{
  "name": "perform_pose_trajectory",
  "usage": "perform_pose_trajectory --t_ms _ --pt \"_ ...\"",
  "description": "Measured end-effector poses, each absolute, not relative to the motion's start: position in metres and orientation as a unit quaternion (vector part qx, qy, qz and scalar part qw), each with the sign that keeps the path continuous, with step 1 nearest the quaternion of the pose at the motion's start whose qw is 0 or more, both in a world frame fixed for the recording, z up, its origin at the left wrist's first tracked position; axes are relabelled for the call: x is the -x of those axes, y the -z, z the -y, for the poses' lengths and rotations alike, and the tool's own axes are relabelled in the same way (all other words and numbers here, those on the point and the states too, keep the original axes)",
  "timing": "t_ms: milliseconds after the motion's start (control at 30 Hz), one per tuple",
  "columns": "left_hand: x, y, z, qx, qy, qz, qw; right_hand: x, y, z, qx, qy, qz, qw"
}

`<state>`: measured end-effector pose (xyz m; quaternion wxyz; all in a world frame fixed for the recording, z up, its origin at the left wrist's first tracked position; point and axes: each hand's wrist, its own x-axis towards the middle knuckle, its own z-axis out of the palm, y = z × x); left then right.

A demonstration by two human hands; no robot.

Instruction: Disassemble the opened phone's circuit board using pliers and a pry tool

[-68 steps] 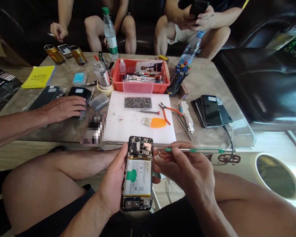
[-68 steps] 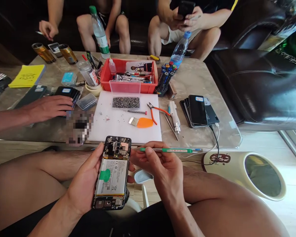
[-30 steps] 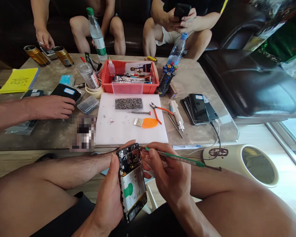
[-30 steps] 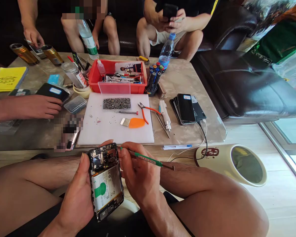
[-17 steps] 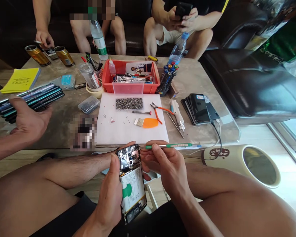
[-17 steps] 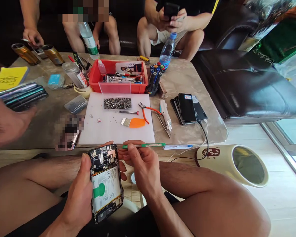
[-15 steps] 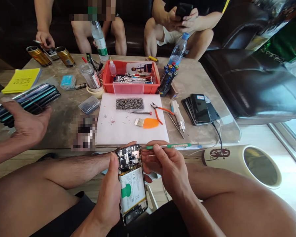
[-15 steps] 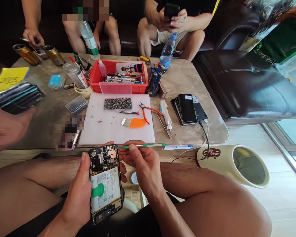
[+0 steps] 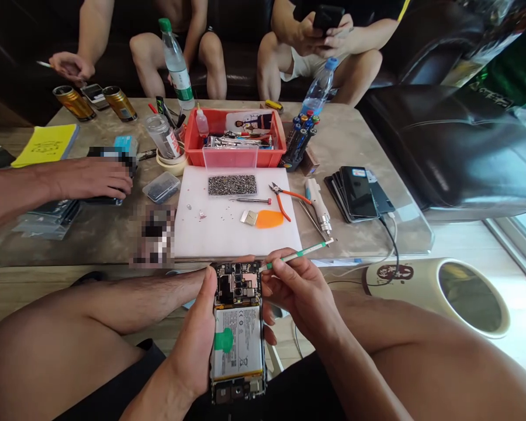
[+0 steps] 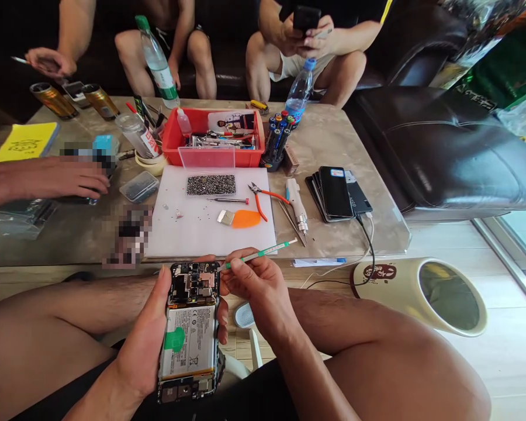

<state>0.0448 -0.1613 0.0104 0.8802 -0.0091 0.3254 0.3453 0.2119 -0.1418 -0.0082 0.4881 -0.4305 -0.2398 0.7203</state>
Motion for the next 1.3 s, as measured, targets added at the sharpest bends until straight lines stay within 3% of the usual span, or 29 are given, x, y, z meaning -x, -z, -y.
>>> perform_pose_trajectory --t_ms 200,467,567,733,933,1133,1300 --pt "-0.044 -0.011 0.16 0.02 -0.364 -0.326 0.873 -0.213 0.02 0.148 0.349 -0.731 0.281 0.514" --pt "-0.041 -0.01 0.16 0.032 -0.348 -0.312 0.883 -0.213 0.016 0.148 0.365 -0.728 0.282 0.506" --pt "-0.038 -0.003 0.161 0.02 -0.327 -0.283 0.901 -0.214 0.014 0.143 0.433 -0.677 0.311 0.507" --pt "-0.035 0.003 0.161 -0.024 -0.342 -0.249 0.906 -0.218 0.005 0.134 0.468 -0.545 0.378 0.584" --pt "-0.032 0.002 0.159 -0.006 -0.338 -0.255 0.906 -0.219 -0.024 0.14 0.455 -0.606 0.47 0.453" --pt "-0.037 -0.006 0.154 0.039 -0.405 -0.261 0.875 -0.215 -0.02 0.145 0.485 -0.352 0.678 0.426" --pt "-0.04 -0.015 0.151 0.072 -0.442 -0.272 0.852 -0.216 -0.009 0.151 0.417 -0.241 0.765 0.429"
